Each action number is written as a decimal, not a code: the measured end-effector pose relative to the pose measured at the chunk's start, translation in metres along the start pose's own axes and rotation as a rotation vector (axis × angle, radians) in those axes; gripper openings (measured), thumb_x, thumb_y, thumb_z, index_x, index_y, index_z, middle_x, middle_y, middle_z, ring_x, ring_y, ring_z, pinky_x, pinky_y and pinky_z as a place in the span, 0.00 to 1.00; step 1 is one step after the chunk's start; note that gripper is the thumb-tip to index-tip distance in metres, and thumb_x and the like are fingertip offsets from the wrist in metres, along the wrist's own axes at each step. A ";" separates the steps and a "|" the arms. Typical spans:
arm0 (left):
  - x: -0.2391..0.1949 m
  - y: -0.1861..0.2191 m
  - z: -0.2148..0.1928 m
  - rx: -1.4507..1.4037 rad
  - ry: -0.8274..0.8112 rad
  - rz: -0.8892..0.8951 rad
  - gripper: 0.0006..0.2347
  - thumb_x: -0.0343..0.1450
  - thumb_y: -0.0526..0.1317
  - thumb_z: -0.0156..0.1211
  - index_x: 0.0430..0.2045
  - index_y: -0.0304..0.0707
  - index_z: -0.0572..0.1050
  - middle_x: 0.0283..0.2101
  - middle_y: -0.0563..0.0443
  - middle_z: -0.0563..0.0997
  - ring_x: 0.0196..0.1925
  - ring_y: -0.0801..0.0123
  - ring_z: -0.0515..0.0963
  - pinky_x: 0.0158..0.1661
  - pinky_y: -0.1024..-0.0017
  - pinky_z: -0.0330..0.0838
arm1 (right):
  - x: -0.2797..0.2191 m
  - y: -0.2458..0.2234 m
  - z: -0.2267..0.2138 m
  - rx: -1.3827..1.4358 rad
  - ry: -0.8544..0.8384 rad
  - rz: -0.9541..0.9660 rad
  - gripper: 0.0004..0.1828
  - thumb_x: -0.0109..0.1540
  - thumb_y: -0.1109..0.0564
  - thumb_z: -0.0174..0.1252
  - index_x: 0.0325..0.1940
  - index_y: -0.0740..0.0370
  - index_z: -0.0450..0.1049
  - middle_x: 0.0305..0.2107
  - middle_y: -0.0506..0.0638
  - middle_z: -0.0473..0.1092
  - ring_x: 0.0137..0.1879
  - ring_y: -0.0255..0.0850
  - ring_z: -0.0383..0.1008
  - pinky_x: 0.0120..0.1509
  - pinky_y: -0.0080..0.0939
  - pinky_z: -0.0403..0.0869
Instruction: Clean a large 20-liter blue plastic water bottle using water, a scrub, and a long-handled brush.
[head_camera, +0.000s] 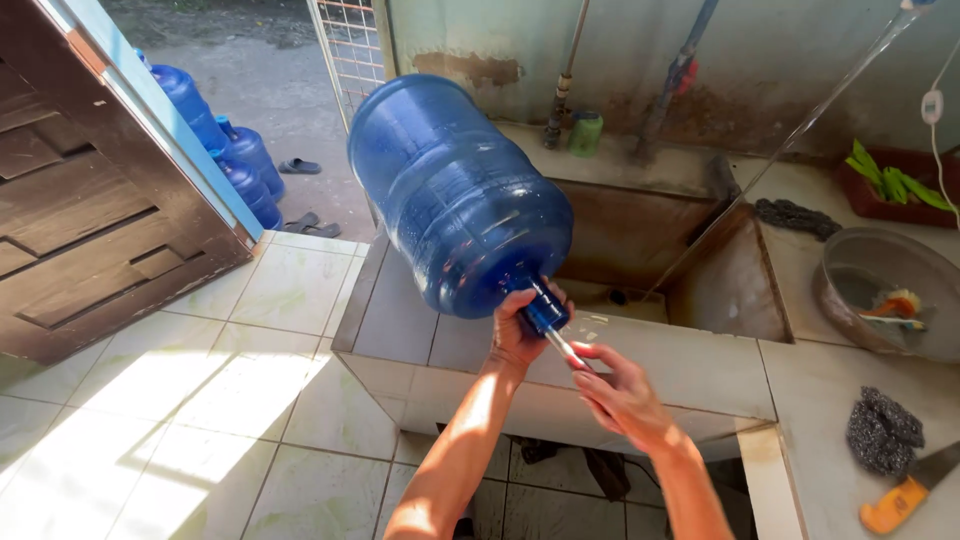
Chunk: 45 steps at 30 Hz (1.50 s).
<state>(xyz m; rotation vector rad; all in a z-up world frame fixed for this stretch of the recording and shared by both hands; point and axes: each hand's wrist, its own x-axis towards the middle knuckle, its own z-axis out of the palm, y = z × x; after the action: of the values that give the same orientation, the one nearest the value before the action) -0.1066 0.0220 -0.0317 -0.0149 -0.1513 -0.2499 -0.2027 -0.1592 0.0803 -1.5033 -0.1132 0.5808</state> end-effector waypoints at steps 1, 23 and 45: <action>0.003 0.001 0.016 -0.002 0.002 0.000 0.14 0.67 0.35 0.66 0.45 0.33 0.74 0.44 0.44 0.78 0.48 0.57 0.82 0.55 0.52 0.77 | -0.019 0.000 -0.018 0.000 0.001 0.003 0.21 0.64 0.57 0.58 0.62 0.61 0.72 0.21 0.42 0.65 0.19 0.27 0.55 0.17 0.33 0.52; 0.047 0.024 -0.012 0.533 0.612 0.238 0.09 0.60 0.32 0.72 0.29 0.34 0.80 0.27 0.47 0.81 0.27 0.62 0.81 0.32 0.66 0.77 | 0.063 0.013 0.028 -0.955 0.320 -0.284 0.11 0.66 0.52 0.54 0.53 0.49 0.68 0.29 0.52 0.76 0.34 0.52 0.78 0.38 0.52 0.73; 0.077 0.042 0.022 0.564 0.765 0.026 0.13 0.62 0.47 0.75 0.33 0.47 0.78 0.29 0.53 0.78 0.30 0.65 0.78 0.33 0.55 0.73 | 0.038 -0.037 0.057 -1.036 0.455 -0.492 0.03 0.68 0.56 0.52 0.46 0.51 0.66 0.22 0.54 0.69 0.25 0.52 0.72 0.30 0.48 0.69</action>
<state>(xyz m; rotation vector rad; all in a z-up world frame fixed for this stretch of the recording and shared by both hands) -0.0259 0.0450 0.0017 0.6329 0.5431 -0.1657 -0.1834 -0.0901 0.1106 -2.4541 -0.4634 -0.3055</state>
